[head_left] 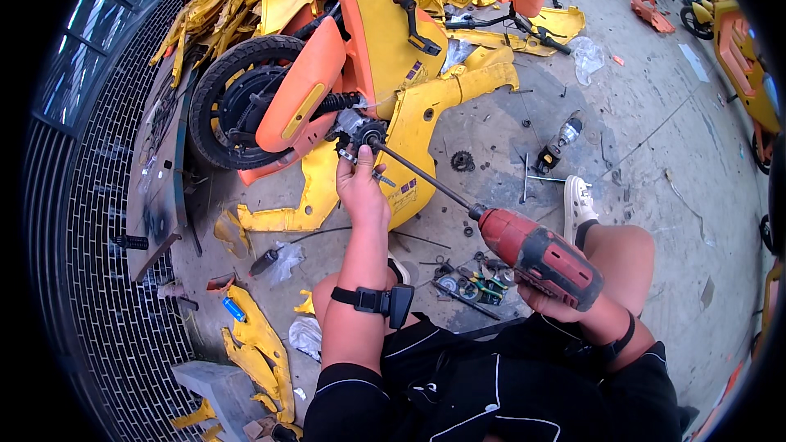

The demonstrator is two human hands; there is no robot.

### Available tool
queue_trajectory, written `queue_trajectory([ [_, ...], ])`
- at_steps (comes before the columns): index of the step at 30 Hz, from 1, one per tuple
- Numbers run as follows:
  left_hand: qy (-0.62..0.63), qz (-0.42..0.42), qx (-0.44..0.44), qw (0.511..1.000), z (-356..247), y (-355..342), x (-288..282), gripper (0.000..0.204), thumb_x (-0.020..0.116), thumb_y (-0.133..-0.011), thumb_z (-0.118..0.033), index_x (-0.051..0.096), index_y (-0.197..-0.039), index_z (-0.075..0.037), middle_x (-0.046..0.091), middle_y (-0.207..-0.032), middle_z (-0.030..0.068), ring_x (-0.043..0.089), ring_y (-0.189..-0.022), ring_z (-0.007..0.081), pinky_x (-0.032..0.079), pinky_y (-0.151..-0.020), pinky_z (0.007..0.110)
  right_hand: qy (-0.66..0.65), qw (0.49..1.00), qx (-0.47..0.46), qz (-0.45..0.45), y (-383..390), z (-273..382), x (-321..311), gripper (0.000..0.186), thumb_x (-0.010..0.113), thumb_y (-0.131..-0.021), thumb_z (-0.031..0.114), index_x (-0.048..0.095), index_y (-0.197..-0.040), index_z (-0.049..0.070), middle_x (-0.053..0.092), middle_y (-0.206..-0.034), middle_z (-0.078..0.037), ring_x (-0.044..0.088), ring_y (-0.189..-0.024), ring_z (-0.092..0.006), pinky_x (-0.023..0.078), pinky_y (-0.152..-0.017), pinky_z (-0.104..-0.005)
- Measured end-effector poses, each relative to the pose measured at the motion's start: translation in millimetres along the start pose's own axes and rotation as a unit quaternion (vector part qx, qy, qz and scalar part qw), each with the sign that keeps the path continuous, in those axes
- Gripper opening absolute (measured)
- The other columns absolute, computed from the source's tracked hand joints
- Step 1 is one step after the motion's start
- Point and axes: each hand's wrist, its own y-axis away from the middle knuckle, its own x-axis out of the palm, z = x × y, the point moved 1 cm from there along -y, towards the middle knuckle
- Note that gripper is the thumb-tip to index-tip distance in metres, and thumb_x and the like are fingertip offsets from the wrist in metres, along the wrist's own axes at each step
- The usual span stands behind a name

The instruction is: The person assembles or repairs a vehicle part by hand, using a power drill to secure components including a gear and a chain.

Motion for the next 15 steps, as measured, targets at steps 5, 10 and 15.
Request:
queue_trajectory([
  [5,-0.001,0.000,0.002,1.000,0.6,-0.2,-0.8,0.013,0.068,-0.098,-0.016,0.063,-0.108,-0.010,0.071,-0.103,0.0015,0.067,-0.089,0.0105,0.049,-0.069,0.026,-0.054,0.997,0.062,-0.003,11.0,-5.4,3.6,0.055,0.075,-0.067,0.006,0.063,-0.121,0.003,0.061,-0.126,-0.023,0.064,-0.110,-0.0420,0.052,-0.095,-0.0417],
  [10,-0.001,-0.001,-0.003,1.000,3.6,-1.2,-3.4,0.020,0.069,-0.097,-0.013,0.066,-0.116,-0.008,0.070,-0.105,-0.0013,0.064,-0.091,0.0077,0.049,-0.067,0.025,-0.091,0.991,0.097,-0.015,13.9,-5.8,4.8,0.055,0.075,-0.067,0.006,0.063,-0.120,0.003,0.062,-0.125,-0.022,0.064,-0.110,-0.0417,0.052,-0.095,-0.0417],
  [15,-0.002,-0.005,-0.011,1.000,5.0,-0.2,-2.3,0.020,0.069,-0.097,-0.013,0.065,-0.116,-0.008,0.070,-0.104,-0.0012,0.065,-0.090,0.0081,0.050,-0.067,0.025,-0.068,0.994,0.080,-0.017,8.2,-2.9,4.8,0.054,0.074,-0.067,0.006,0.063,-0.120,0.002,0.061,-0.126,-0.023,0.065,-0.109,-0.0410,0.052,-0.093,-0.0408],
])
